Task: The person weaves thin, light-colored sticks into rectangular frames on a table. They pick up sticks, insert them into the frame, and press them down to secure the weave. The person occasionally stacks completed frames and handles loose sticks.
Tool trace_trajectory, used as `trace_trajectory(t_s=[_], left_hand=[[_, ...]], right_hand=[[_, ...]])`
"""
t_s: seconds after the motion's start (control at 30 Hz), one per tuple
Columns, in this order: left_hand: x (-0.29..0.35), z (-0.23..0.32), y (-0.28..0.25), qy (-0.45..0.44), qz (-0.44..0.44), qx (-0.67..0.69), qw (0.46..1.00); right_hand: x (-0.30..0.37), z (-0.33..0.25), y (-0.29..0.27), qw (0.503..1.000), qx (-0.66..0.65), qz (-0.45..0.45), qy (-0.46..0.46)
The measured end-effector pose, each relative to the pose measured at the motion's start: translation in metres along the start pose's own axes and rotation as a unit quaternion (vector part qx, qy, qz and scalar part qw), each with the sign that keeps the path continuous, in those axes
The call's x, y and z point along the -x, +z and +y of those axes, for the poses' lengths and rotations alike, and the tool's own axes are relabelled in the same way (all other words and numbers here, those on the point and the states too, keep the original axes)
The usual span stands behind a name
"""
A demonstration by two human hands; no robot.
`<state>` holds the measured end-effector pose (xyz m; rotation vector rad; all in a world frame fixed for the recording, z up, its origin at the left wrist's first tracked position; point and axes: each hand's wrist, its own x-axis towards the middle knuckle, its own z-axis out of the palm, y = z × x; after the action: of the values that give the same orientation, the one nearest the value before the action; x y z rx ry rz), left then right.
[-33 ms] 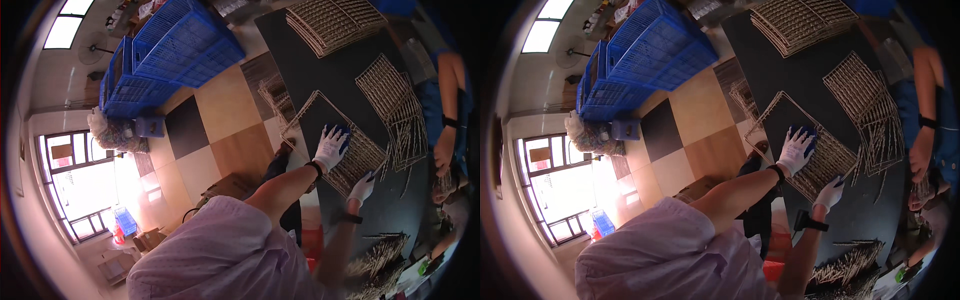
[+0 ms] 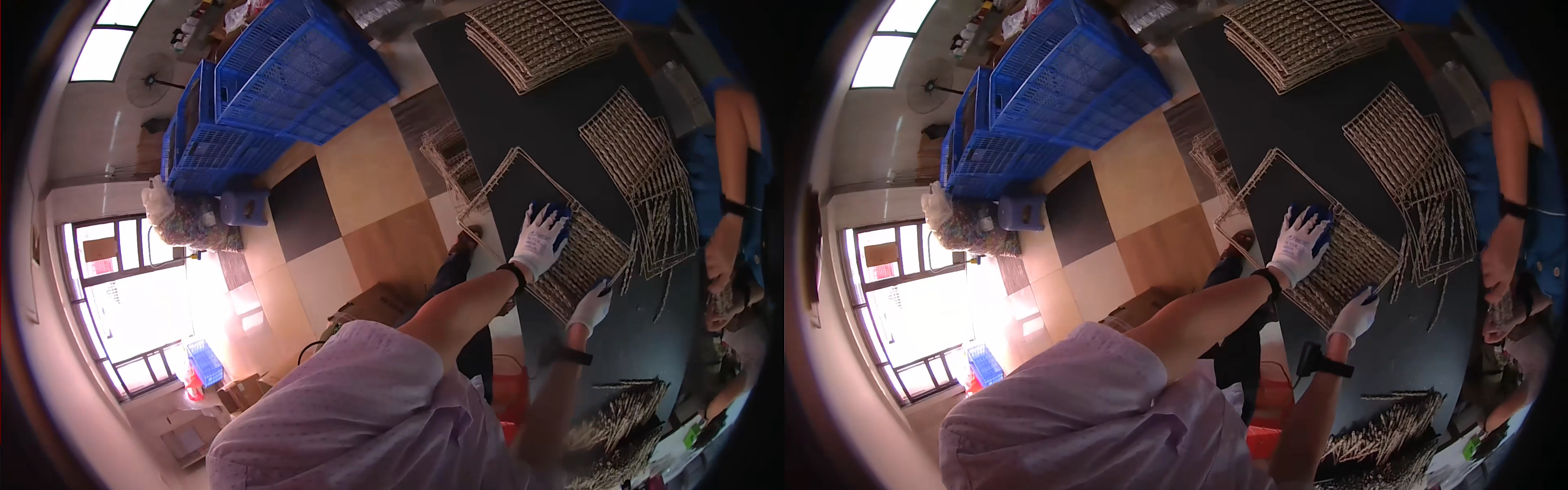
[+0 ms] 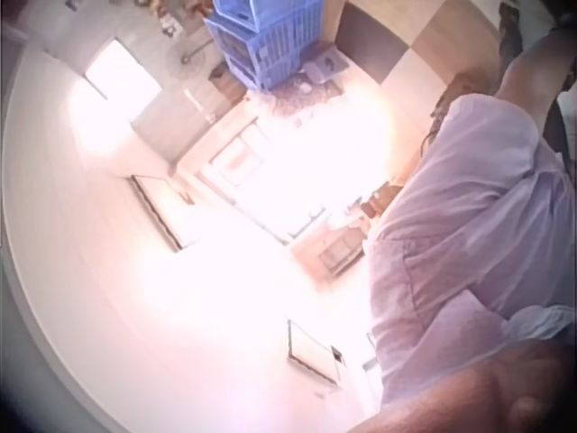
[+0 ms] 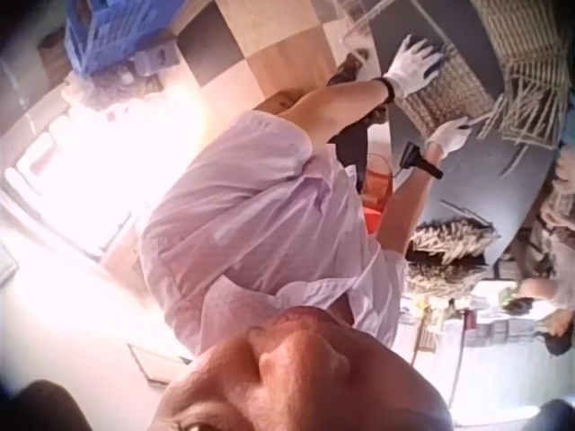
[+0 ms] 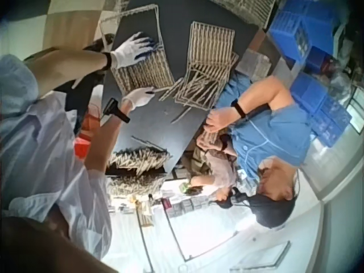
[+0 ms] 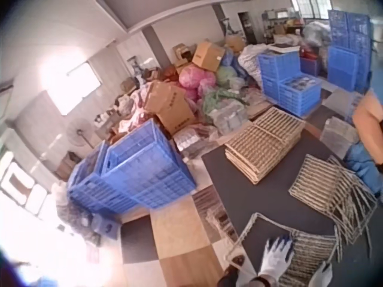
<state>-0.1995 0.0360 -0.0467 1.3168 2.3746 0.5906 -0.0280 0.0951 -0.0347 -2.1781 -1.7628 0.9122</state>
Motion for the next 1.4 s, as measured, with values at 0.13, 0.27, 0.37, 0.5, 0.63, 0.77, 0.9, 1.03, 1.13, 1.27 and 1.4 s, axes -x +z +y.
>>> trace_trajectory(t_s=[0.13,0.27,0.37,0.5,0.63,0.77,0.9,1.03,1.13,1.27,1.4], left_hand=[[-0.006,0.000,0.003,0.018,0.006,-0.012,1.000],[-0.005,-0.005,0.003,0.027,0.017,-0.062,0.998],[-0.005,-0.006,0.007,0.022,0.057,-0.036,0.998],[-0.001,-0.005,0.009,0.049,0.055,-0.003,0.997],[0.008,-0.005,0.000,0.022,0.030,0.021,0.999],[0.027,0.019,-0.019,-0.102,-0.056,0.034,0.993],[0.014,0.037,-0.051,-0.222,-0.146,0.112,0.958],[-0.012,0.038,-0.038,-0.287,-0.129,0.037,0.948],[-0.020,0.011,-0.046,-0.266,-0.213,0.193,0.920],[-0.031,-0.011,-0.026,-0.191,-0.275,0.207,0.919],[-0.024,-0.004,-0.037,-0.099,-0.279,0.168,0.940]], right_hand=[[0.008,0.018,-0.001,0.999,-0.031,0.014,0.007],[0.030,-0.002,-0.027,0.987,0.037,0.136,-0.073],[0.044,-0.021,-0.037,0.920,0.125,0.173,-0.328],[0.024,-0.039,0.019,0.886,0.189,0.031,-0.422],[0.014,-0.035,0.034,0.896,0.210,0.010,-0.391],[0.010,-0.028,0.036,0.887,0.213,0.017,-0.409],[0.013,-0.020,0.029,0.868,0.175,0.001,-0.464],[0.009,-0.023,0.032,0.883,0.130,0.022,-0.450],[0.004,-0.014,0.040,0.864,0.190,0.058,-0.462],[-0.001,-0.005,0.043,0.864,0.158,0.051,-0.475],[-0.004,-0.007,0.040,0.860,0.128,0.076,-0.489]])
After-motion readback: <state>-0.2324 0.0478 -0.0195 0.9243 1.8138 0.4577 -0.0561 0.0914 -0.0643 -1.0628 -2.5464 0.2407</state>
